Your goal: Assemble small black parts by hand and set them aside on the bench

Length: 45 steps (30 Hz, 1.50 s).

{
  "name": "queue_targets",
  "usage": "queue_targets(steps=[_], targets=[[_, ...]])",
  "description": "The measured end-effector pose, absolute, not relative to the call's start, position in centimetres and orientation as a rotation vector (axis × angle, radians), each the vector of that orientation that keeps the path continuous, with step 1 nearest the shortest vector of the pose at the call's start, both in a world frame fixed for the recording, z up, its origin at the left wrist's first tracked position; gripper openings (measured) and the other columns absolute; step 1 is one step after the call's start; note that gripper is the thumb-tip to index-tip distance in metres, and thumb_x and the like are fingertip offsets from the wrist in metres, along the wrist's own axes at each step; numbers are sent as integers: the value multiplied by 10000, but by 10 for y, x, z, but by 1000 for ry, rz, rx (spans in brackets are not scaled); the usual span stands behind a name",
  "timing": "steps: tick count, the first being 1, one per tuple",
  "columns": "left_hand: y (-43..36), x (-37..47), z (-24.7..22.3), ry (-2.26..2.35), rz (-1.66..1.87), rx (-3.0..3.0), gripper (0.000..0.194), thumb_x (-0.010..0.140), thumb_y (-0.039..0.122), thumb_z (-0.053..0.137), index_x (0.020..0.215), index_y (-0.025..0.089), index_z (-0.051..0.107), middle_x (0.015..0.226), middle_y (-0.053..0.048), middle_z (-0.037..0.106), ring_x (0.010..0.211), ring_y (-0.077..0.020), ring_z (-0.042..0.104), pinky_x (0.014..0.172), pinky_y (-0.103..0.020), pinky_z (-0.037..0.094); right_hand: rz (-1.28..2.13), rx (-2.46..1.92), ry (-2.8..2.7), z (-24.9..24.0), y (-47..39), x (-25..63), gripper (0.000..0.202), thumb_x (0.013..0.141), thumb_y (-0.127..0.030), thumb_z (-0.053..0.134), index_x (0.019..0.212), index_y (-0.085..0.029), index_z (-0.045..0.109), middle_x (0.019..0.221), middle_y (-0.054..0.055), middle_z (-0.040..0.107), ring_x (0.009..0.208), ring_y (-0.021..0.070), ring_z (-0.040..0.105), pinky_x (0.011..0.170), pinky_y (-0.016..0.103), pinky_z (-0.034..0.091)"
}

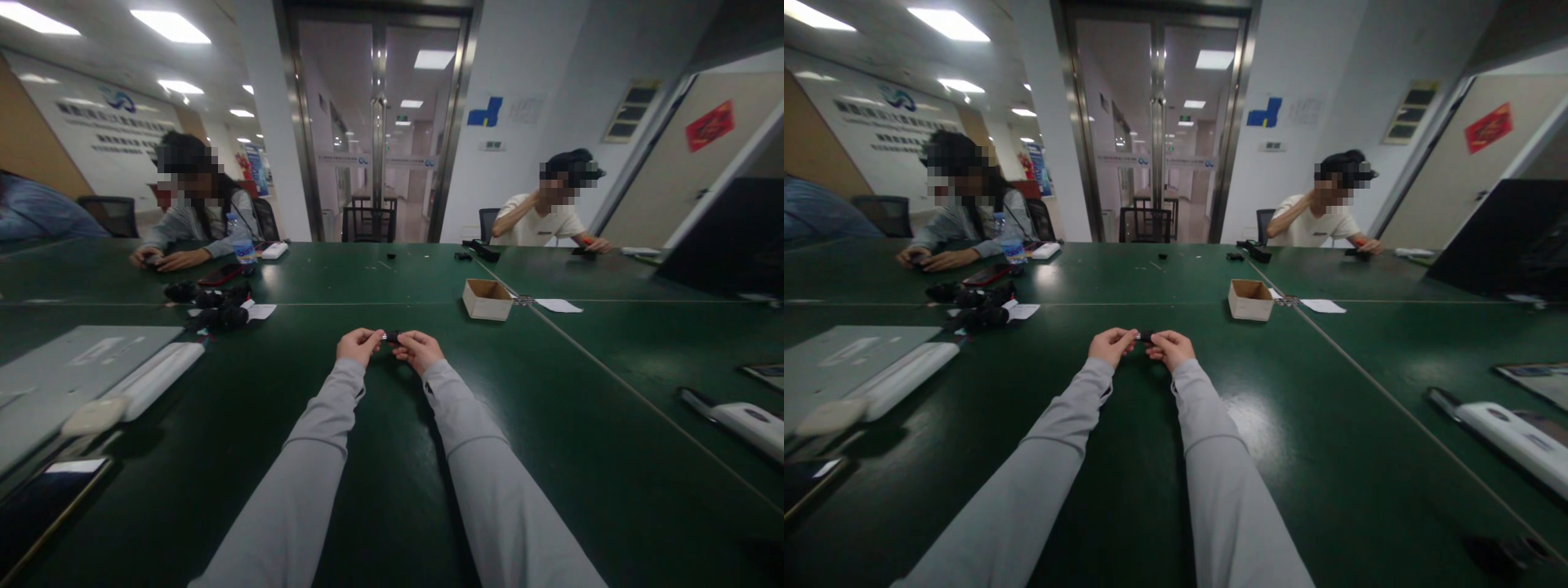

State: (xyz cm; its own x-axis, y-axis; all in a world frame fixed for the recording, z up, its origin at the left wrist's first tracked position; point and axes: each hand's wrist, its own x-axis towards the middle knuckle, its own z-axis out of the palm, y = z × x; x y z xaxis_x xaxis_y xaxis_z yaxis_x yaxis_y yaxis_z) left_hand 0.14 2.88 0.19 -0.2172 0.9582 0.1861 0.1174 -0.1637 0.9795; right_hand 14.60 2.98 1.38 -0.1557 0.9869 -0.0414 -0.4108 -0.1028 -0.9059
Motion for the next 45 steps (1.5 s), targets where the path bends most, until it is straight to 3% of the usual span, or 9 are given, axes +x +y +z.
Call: queue_targets(steps=[19,28,37,45], targets=[[18,2,16,1739,1252,1438,500,705,614,445,485,180,563,463,1,534,478,-117,490,547,-243,361,1556,-833,-1058,12,30,149,185,636,-186,728,604,-125,556,617,64,634,497,118,592,450,159,491],[22,-1,10,1673,1237,1472,444,703,583,475,540,181,563,545,7,578,536,-120,512,556,-234,362,1563,-828,-1046,14,28,148,187,649,-177,725,605,-119,553,615,67,631,493,115,588,450,158,490],[24,-1,5,1535,1329,1495,404,672,555,527,549,170,530,511,25,506,497,-97,440,488,-207,336,1561,-828,-1006,13,30,150,192,654,-174,721,603,-118,545,594,75,625,471,111,576,434,157,476],[26,5,1,1231,1541,1547,269,620,361,646,788,160,585,759,-30,596,688,-126,552,670,-251,445,1543,-850,-947,9,35,150,240,631,-226,740,604,-134,520,545,54,613,435,114,561,396,162,457]])
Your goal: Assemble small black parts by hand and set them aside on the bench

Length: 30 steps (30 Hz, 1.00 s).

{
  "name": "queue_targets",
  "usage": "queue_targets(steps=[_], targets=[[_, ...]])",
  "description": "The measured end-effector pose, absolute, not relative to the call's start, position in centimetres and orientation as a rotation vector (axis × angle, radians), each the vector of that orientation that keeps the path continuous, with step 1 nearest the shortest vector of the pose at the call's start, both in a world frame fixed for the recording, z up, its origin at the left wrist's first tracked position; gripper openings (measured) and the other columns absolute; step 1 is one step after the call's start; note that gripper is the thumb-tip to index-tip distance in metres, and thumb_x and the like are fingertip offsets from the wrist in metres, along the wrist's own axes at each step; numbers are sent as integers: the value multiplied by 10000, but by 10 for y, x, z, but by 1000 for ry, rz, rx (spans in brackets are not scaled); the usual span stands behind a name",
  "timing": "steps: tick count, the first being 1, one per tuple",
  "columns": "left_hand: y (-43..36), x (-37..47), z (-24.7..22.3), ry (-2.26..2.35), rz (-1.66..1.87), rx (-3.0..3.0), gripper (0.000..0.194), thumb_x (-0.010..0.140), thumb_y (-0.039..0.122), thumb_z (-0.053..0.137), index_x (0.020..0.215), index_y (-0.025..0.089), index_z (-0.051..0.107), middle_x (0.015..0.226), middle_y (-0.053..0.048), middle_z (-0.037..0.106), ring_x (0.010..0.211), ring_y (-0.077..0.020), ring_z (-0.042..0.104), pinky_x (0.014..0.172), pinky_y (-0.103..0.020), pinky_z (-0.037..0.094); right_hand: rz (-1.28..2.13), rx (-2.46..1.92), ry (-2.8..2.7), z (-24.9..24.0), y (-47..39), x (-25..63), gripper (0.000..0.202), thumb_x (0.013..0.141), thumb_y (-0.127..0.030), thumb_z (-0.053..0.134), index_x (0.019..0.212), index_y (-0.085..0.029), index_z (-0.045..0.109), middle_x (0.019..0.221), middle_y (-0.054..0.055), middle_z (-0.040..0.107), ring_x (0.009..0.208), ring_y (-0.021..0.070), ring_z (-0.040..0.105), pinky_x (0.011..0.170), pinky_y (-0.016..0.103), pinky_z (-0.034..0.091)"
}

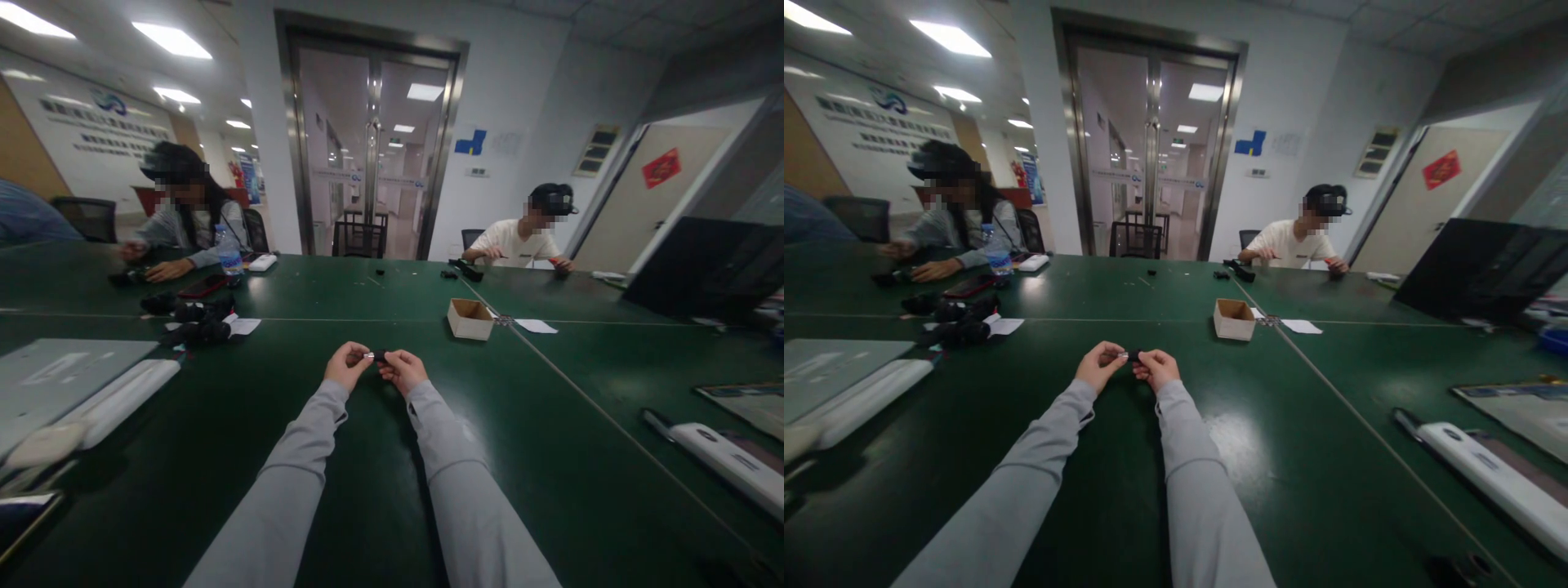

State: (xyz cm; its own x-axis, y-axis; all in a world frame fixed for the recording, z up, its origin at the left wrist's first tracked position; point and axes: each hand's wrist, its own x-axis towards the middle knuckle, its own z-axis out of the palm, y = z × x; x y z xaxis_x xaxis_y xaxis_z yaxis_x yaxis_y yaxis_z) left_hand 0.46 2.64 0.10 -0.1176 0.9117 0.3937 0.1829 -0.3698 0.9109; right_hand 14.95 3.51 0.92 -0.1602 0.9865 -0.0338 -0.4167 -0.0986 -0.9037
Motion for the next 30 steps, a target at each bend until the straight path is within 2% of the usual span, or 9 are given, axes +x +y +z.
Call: queue_targets(steps=[9,12,15,18,20,24,30], targets=[[24,1,6,1171,1523,1533,244,573,270,675,785,158,629,836,-53,613,740,-154,579,760,-311,468,1547,-828,-944,9,34,151,253,610,-234,754,603,-131,522,561,66,617,446,121,570,405,168,461],[23,2,6,1113,1524,1481,304,579,288,678,853,161,638,927,-72,622,798,-160,588,802,-314,465,1521,-845,-930,8,35,151,246,619,-232,745,601,-137,519,546,53,613,431,113,561,390,158,450],[23,4,7,1165,1506,1396,432,594,367,675,974,174,604,1001,-92,611,748,-150,601,671,-269,494,1508,-859,-937,7,35,149,246,614,-230,747,597,-139,520,545,47,611,429,112,561,386,156,452],[24,4,8,1329,1356,1222,468,657,485,598,998,167,555,868,-84,628,533,-113,579,439,-202,429,1508,-838,-956,7,34,149,247,600,-230,754,597,-137,525,557,49,615,439,114,569,395,157,460],[25,4,8,1395,1261,1184,431,694,525,539,913,154,550,690,-44,610,447,-105,546,373,-181,377,1503,-835,-961,7,34,149,250,592,-234,758,595,-135,528,559,50,616,440,114,571,395,155,461],[25,4,6,1448,1247,1296,389,696,542,519,671,154,526,523,0,538,425,-98,517,356,-172,366,1507,-829,-987,6,34,149,253,578,-240,765,600,-130,539,571,61,622,451,118,578,400,156,468],[25,3,4,1242,1357,1243,408,572,504,653,733,142,555,577,-4,561,503,-101,533,437,-194,421,1510,-831,-980,6,34,149,247,577,-232,765,597,-134,539,559,48,618,447,117,576,401,159,472]])
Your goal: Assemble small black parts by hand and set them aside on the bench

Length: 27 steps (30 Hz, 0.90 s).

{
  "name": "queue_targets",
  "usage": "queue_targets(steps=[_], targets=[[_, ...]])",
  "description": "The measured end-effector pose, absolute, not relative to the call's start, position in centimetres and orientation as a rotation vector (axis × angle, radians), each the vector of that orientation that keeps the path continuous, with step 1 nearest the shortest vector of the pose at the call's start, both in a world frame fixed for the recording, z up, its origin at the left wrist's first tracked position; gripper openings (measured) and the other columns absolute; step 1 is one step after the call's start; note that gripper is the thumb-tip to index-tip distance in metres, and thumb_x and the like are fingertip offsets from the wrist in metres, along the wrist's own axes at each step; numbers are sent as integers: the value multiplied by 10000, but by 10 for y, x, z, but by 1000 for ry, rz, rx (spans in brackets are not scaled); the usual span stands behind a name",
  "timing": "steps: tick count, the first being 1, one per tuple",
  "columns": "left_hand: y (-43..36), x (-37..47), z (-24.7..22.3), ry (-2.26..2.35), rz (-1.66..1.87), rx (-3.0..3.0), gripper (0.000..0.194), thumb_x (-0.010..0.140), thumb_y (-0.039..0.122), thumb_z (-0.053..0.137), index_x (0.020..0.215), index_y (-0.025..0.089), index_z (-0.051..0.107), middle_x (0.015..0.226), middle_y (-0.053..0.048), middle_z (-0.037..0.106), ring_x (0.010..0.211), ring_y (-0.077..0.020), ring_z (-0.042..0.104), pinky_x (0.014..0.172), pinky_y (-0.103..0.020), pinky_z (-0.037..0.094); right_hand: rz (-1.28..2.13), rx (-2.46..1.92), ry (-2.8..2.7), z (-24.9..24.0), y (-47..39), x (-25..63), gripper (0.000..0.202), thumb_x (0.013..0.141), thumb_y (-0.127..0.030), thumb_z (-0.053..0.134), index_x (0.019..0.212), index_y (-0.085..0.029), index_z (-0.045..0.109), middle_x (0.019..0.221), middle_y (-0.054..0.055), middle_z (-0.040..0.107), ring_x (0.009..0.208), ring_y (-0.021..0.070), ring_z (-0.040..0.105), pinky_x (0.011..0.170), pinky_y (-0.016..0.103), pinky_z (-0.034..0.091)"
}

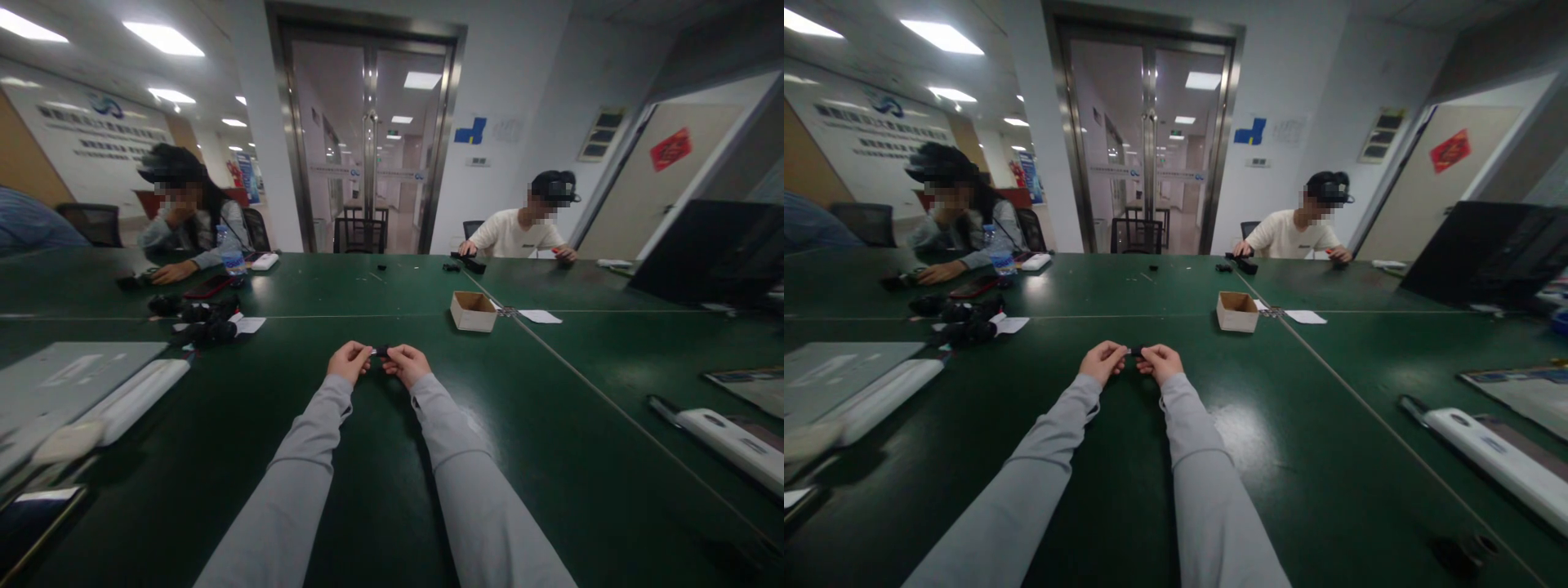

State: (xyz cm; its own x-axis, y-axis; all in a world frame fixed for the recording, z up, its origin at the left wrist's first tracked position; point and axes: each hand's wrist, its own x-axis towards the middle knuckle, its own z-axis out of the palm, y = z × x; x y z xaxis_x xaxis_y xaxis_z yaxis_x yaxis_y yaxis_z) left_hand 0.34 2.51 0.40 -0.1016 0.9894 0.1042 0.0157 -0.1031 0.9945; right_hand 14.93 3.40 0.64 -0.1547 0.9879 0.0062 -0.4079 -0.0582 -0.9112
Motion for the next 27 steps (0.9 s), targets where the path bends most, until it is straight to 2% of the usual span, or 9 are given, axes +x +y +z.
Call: queue_targets(steps=[6,11,13,16,20,23,27], targets=[[22,4,5,1159,1476,1307,367,565,411,687,812,156,589,751,-44,610,654,-132,571,511,-212,454,1522,-825,-977,4,36,150,246,594,-231,761,595,-138,534,571,51,621,452,118,578,407,162,476],[24,0,4,1092,1492,1399,318,572,334,682,817,151,594,871,-70,624,793,-159,593,732,-288,481,1529,-795,-994,0,38,152,231,612,-230,752,617,-137,540,596,61,629,476,125,588,421,171,484],[24,0,5,1076,1473,1418,348,581,325,678,875,155,598,938,-83,620,829,-165,592,769,-300,472,1526,-792,-998,-1,38,152,229,616,-233,750,626,-134,543,600,67,630,478,125,588,421,168,482],[23,1,6,1112,1436,1353,453,596,384,671,986,173,579,971,-90,609,777,-162,596,681,-286,483,1518,-799,-999,-1,38,152,223,625,-226,741,623,-132,540,591,69,625,469,122,584,416,165,479],[24,5,2,1187,1429,1193,482,624,491,625,951,141,565,717,-46,599,572,-117,561,526,-234,444,1521,-785,-1012,-2,38,152,204,638,-214,730,630,-133,543,593,64,627,479,124,588,419,164,480],[25,6,0,1208,1439,1270,448,656,461,603,962,138,561,601,-6,552,505,-96,513,465,-203,399,1525,-791,-1014,-1,38,151,205,634,-212,730,631,-129,543,590,64,627,475,123,586,415,162,475],[27,1,-2,1191,1474,1390,379,647,353,626,966,154,575,712,-23,569,606,-102,535,521,-198,428,1514,-826,-995,1,37,150,230,626,-213,738,612,-126,526,570,57,618,455,120,577,402,160,467]])
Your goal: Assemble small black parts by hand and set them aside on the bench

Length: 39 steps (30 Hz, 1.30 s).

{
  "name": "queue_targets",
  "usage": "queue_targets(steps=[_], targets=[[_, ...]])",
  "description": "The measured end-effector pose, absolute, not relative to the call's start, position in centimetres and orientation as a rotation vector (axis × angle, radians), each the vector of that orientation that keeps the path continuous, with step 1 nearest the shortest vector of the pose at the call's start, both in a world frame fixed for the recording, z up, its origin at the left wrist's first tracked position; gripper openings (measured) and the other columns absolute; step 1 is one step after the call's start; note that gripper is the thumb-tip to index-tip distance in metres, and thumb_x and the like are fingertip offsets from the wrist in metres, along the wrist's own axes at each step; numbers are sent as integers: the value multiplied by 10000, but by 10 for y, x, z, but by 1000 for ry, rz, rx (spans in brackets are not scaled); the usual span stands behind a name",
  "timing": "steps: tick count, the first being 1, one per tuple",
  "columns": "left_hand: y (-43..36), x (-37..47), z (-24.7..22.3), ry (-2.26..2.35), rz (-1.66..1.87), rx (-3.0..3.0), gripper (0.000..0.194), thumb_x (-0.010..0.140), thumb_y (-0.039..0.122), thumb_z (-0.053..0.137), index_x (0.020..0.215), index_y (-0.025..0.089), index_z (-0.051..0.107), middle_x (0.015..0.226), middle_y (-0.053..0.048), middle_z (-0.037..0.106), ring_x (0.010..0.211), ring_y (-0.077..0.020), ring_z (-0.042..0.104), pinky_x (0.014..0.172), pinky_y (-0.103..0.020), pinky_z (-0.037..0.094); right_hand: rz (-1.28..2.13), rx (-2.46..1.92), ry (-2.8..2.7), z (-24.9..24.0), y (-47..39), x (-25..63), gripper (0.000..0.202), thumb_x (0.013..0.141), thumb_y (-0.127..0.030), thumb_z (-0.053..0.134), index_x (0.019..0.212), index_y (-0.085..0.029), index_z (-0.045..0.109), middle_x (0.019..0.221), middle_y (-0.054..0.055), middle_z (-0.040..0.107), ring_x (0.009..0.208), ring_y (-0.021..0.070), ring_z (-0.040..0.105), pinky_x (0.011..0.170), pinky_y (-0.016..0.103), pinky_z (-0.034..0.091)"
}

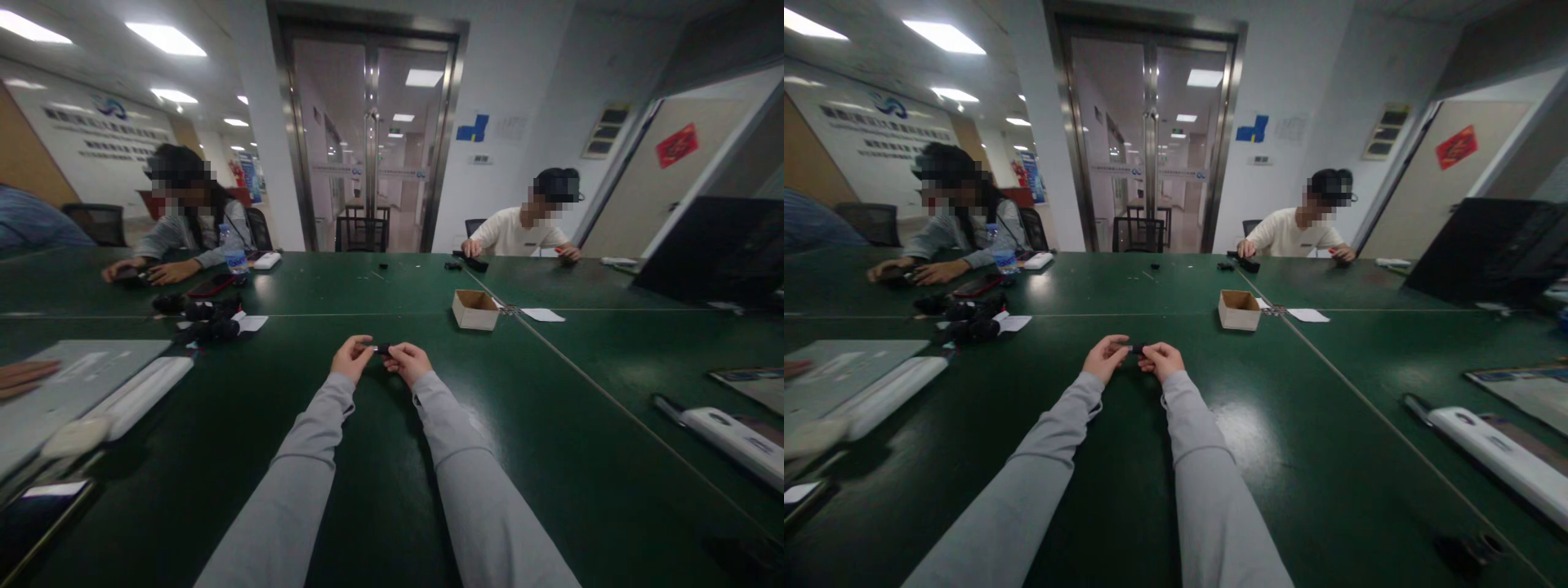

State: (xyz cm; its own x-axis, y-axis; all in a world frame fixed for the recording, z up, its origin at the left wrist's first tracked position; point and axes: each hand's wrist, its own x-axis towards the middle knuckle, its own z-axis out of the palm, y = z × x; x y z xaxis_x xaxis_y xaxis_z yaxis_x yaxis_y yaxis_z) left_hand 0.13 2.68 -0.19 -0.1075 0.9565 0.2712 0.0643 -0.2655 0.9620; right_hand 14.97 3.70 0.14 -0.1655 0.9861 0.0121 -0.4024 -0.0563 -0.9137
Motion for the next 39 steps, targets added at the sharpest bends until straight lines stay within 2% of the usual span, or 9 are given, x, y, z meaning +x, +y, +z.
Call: queue_targets(steps=[7,13,15,21,24,30,35,37,39], targets=[[29,2,-2,1255,1466,1311,438,665,317,620,1060,158,518,981,-87,579,668,-111,569,548,-213,466,1509,-840,-996,2,36,149,217,636,-204,729,616,-122,529,564,61,615,453,120,573,410,165,469],[28,6,-4,1335,1424,1301,384,748,405,512,1029,144,507,600,-1,539,456,-86,494,408,-177,382,1506,-855,-1005,3,36,149,203,649,-183,719,613,-120,530,567,59,615,460,120,577,419,166,474],[28,6,-6,1299,1437,1340,388,734,404,530,1024,148,514,574,11,525,458,-85,481,407,-173,372,1510,-852,-1006,3,36,149,203,654,-175,716,608,-119,527,564,57,614,458,118,576,417,163,473],[29,0,-3,1200,1458,1406,424,625,289,653,1018,171,545,889,-57,594,686,-113,560,548,-199,449,1513,-842,-997,3,36,150,181,665,-161,704,618,-115,536,567,61,616,454,116,575,409,159,471],[28,0,1,1243,1411,1338,394,651,290,632,1016,174,544,958,-74,591,687,-122,579,550,-219,465,1506,-852,-998,3,37,149,176,669,-155,700,616,-113,538,561,64,614,450,118,575,408,160,473],[29,3,-3,1278,1388,1257,365,725,396,550,984,140,528,589,-5,555,470,-96,515,423,-185,393,1506,-863,-1003,3,36,149,184,665,-162,709,604,-116,541,558,63,613,448,118,575,407,159,473],[29,-2,-2,1199,1458,1416,377,622,265,661,972,162,568,847,-55,610,718,-119,584,607,-204,466,1510,-846,-1003,2,37,149,183,651,-174,716,602,-118,549,557,60,613,450,118,577,405,158,473],[28,-1,2,1246,1439,1361,363,637,271,649,974,167,564,934,-73,606,708,-124,597,584,-211,466,1510,-848,-1006,3,37,149,189,643,-179,721,600,-118,548,556,61,614,447,118,575,403,157,471],[27,2,5,1339,1382,1230,315,699,330,587,958,153,554,868,-79,617,585,-117,587,478,-202,430,1514,-851,-1006,3,37,149,195,636,-181,725,595,-119,545,556,61,615,446,117,575,404,156,472]])
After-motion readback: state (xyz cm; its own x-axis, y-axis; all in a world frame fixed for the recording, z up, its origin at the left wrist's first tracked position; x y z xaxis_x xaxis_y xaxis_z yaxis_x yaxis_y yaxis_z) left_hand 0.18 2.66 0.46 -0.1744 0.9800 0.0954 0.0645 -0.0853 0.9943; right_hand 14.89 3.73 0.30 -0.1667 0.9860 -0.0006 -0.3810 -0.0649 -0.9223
